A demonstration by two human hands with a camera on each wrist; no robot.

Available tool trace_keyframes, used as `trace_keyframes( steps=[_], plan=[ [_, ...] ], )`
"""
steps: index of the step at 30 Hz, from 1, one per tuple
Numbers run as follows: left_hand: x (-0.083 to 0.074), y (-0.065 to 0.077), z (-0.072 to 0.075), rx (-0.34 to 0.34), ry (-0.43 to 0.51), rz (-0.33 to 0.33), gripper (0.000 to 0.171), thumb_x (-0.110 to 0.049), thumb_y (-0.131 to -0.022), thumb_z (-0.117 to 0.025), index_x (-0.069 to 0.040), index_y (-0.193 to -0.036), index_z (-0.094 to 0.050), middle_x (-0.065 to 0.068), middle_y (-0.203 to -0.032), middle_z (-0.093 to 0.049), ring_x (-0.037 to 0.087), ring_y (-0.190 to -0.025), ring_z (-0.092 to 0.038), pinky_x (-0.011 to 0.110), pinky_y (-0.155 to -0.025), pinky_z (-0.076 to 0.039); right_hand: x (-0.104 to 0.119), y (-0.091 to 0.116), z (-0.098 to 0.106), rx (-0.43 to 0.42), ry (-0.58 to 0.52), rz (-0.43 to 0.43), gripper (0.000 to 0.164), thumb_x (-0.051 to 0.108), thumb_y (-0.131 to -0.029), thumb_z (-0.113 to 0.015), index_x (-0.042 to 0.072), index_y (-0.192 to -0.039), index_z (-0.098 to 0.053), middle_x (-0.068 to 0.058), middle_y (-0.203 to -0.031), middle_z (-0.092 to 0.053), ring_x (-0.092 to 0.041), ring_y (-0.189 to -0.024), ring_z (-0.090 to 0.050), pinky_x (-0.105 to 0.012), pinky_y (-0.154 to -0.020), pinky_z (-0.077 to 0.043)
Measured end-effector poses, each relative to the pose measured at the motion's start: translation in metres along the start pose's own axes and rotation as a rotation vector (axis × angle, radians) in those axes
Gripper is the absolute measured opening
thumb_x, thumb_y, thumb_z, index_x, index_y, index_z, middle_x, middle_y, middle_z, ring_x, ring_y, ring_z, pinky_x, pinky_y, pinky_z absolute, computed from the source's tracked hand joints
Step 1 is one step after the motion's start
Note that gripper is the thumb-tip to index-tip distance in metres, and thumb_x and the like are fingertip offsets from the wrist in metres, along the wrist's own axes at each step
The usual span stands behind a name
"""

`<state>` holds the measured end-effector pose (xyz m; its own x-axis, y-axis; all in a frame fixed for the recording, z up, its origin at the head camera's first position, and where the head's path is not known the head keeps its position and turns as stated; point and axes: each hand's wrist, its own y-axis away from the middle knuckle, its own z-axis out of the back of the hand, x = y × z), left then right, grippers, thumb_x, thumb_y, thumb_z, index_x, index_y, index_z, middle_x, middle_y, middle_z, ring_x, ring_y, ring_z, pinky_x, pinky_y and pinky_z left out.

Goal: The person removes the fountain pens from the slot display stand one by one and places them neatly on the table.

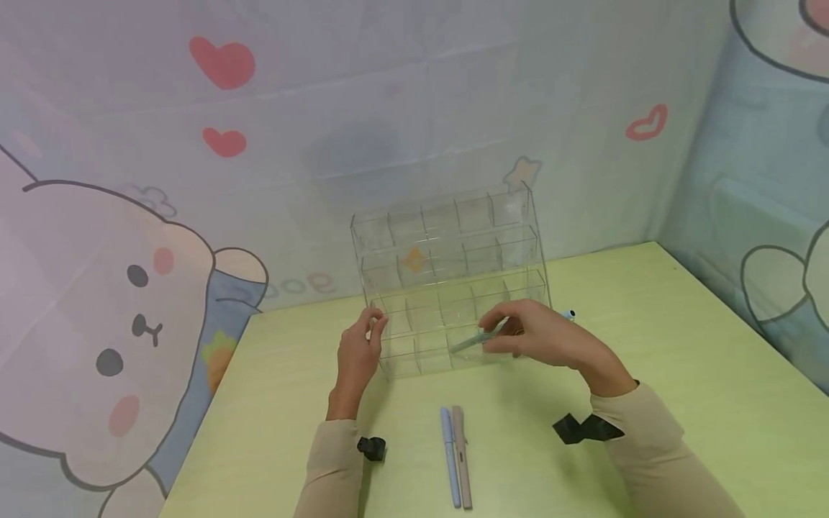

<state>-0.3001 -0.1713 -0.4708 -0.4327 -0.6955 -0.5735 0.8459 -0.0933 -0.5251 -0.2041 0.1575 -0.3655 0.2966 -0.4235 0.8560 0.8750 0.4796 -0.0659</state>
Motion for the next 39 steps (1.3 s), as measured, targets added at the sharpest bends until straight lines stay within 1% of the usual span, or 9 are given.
trace_keyframes(
  steps=[3, 7, 13, 19, 23, 28, 30, 37, 39],
  plan=[
    [-0.001, -0.001, 0.001, -0.003, -0.006, -0.005, 0.017, -0.033, -0.105, -0.054, -0.018, -0.105, -0.061, 0.021, -0.115, -0.07, 0.034, -0.081, -0.074, 0.048, -0.056, -0.051, -0.001, 0.003, 0.009, -0.041, 0.009, 0.01, 0.034, 0.02, -0.095, -0.073, 0.003, -0.123, -0.064, -0.009, -0.117, -0.065, -0.022, -0.099, -0.065, -0.04, -0.078, -0.054],
    [-0.003, -0.002, 0.003, -0.005, -0.012, -0.011, 0.016, -0.033, -0.105, -0.055, -0.017, -0.105, -0.061, 0.022, -0.117, -0.069, 0.036, -0.082, -0.073, 0.047, -0.054, -0.05, 0.0, 0.009, 0.022, -0.1, 0.028, 0.011, 0.033, 0.02, -0.095, -0.073, 0.004, -0.122, -0.065, -0.01, -0.121, -0.063, -0.024, -0.104, -0.063, -0.04, -0.083, -0.052],
    [-0.004, -0.003, 0.005, 0.004, -0.005, 0.0, 0.015, -0.031, -0.105, -0.055, -0.017, -0.105, -0.061, 0.022, -0.113, -0.071, 0.036, -0.077, -0.073, 0.04, -0.049, -0.045, -0.002, 0.017, 0.036, -0.171, 0.085, 0.006, 0.038, 0.025, -0.095, -0.072, 0.005, -0.126, -0.064, -0.009, -0.125, -0.063, -0.023, -0.109, -0.062, -0.04, -0.088, -0.049],
    [-0.004, -0.001, 0.004, 0.003, -0.004, 0.012, 0.014, -0.031, -0.105, -0.056, -0.018, -0.105, -0.06, 0.024, -0.116, -0.069, 0.036, -0.076, -0.073, 0.04, -0.049, -0.046, -0.01, 0.023, 0.05, -0.228, 0.115, -0.012, 0.041, 0.027, -0.097, -0.07, 0.006, -0.131, -0.061, -0.009, -0.125, -0.063, -0.024, -0.112, -0.059, -0.043, -0.091, -0.046],
    [-0.003, 0.0, 0.003, 0.002, 0.005, 0.004, 0.012, -0.03, -0.105, -0.056, -0.018, -0.105, -0.06, 0.023, -0.111, -0.071, 0.037, -0.081, -0.073, 0.04, -0.049, -0.045, -0.017, 0.024, 0.055, -0.246, 0.121, -0.021, 0.044, 0.026, -0.097, -0.069, 0.003, -0.133, -0.059, -0.012, -0.127, -0.062, -0.026, -0.114, -0.057, -0.045, -0.092, -0.046],
    [-0.001, 0.002, 0.001, 0.0, 0.01, -0.02, 0.013, -0.029, -0.105, -0.055, -0.018, -0.107, -0.06, 0.022, -0.107, -0.072, 0.041, -0.097, -0.07, 0.038, -0.047, -0.045, -0.024, 0.023, 0.058, -0.249, 0.124, -0.042, 0.045, 0.025, -0.098, -0.068, 0.001, -0.135, -0.057, -0.015, -0.129, -0.06, -0.029, -0.117, -0.056, -0.047, -0.093, -0.045],
    [0.0, 0.002, 0.001, 0.001, 0.01, -0.022, 0.014, -0.03, -0.105, -0.054, -0.018, -0.107, -0.06, 0.022, -0.109, -0.072, 0.041, -0.097, -0.07, 0.037, -0.048, -0.045, -0.028, 0.022, 0.059, -0.25, 0.123, -0.05, 0.046, 0.025, -0.098, -0.068, 0.0, -0.135, -0.056, -0.016, -0.129, -0.059, -0.03, -0.117, -0.055, -0.048, -0.093, -0.045],
    [0.0, 0.002, 0.0, 0.014, 0.008, -0.016, 0.017, -0.033, -0.106, -0.052, -0.018, -0.109, -0.059, 0.022, -0.113, -0.071, 0.038, -0.084, -0.073, 0.033, -0.047, -0.042, -0.04, 0.023, 0.066, -0.268, 0.129, -0.072, 0.046, 0.023, -0.099, -0.067, -0.003, -0.135, -0.055, -0.019, -0.131, -0.058, -0.034, -0.119, -0.054, -0.049, -0.093, -0.045],
    [0.0, 0.002, 0.0, 0.012, 0.01, -0.018, 0.017, -0.033, -0.106, -0.053, -0.018, -0.108, -0.059, 0.022, -0.114, -0.07, 0.038, -0.085, -0.073, 0.034, -0.047, -0.042, -0.043, 0.024, 0.068, -0.272, 0.13, -0.083, 0.046, 0.023, -0.099, -0.067, -0.003, -0.135, -0.054, -0.02, -0.131, -0.058, -0.034, -0.119, -0.054, -0.049, -0.093, -0.046]
  ],
)
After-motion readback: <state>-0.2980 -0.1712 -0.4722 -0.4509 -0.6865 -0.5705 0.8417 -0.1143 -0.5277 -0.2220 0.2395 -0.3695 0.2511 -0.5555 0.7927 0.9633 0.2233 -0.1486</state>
